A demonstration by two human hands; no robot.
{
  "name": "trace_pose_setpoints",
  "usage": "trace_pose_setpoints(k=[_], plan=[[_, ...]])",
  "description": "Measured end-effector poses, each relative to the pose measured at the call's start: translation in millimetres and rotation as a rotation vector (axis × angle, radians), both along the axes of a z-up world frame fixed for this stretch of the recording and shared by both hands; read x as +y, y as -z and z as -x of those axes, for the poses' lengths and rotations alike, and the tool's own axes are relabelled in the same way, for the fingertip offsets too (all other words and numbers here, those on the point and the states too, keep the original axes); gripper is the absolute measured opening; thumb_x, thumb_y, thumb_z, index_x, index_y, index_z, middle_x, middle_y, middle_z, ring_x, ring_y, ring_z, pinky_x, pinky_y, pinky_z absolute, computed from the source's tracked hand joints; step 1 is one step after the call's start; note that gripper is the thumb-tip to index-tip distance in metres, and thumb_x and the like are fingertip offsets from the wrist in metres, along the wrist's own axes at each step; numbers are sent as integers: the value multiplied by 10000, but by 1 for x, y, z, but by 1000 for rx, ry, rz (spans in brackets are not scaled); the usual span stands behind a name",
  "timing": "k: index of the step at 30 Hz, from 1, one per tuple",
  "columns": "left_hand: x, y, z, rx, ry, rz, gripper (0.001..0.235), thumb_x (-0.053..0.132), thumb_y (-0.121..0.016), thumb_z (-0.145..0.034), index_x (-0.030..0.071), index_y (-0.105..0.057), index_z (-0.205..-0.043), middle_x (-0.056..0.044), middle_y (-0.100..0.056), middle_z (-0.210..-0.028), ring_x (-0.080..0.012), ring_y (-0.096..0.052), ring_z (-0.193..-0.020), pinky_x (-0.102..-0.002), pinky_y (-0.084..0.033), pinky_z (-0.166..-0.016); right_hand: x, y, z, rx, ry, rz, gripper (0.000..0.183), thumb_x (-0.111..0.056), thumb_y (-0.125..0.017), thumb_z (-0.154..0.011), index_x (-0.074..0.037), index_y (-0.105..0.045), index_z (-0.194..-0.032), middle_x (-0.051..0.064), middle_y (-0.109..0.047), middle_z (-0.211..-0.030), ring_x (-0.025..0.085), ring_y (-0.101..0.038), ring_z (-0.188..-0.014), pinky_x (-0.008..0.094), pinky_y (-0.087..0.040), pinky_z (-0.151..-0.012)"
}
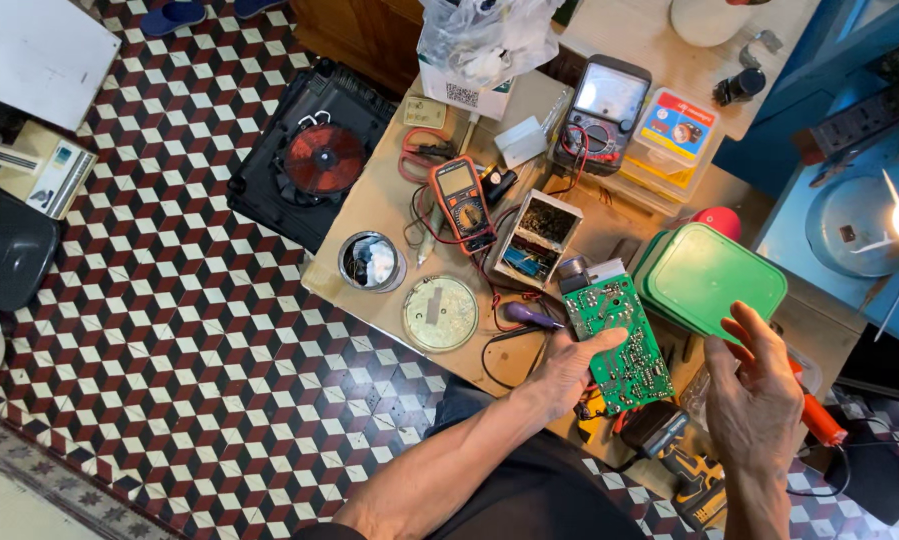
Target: The person aligns a white plastic component onto a green circuit board and secures it using a cordless drill. They then use a flashlight to inspect the board and component, and finally reach into a container of small parts.
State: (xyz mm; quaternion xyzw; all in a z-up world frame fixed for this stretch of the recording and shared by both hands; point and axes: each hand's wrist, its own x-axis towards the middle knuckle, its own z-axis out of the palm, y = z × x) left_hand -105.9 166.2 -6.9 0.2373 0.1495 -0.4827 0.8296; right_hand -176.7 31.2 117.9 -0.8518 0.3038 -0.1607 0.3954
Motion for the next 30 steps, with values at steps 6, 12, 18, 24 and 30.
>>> trace_pose_setpoints(k=[6,12,18,24,30], plan=[[7,-13,31,29,-45,-29,374,137,-766,-900,68,-645,-1248,-59,-705,-1150,-195,-704,-1041,-401,-596,-941,24,-30,-13,107,-168,12,419,-192,-657,-973,-26,-630,-1357,154,-701,-1240,233,-685,-1110,350,-549,-895],[42,-5,45,146,-162,-149,371,121,-775,-878,90,-653,-1227,-12,-707,-1120,-161,-694,-1024,-370,-597,-908,26,12,-141,210,-609,208,397,-288,-633,-983,-40,-619,-1293,226,-686,-1150,413,-646,-1075,477,-515,-916],[65,11,8,247,-223,-110,368,118,-778,-861,67,-647,-1201,-43,-722,-1109,-188,-707,-1021,-379,-591,-919,22,145,-293,435,-882,465,530,-250,-671,-897,-83,-531,-1380,219,-601,-1332,418,-583,-1207,503,-498,-969],[79,48,-41,368,-154,-73,414,109,-794,-851,76,-637,-1232,-50,-712,-1102,-206,-710,-1026,-401,-599,-921,28,262,-372,854,-924,484,689,-282,-731,-845,-179,-455,-1468,170,-556,-1376,393,-535,-1292,507,-454,-1076],[85,56,-70,430,-137,-41,426,77,-784,-855,61,-636,-1254,-93,-720,-1087,-239,-726,-997,-429,-614,-888,37,282,-390,865,-897,451,762,-314,-796,-760,-160,-450,-1422,183,-559,-1329,388,-522,-1270,511,-460,-1037]])
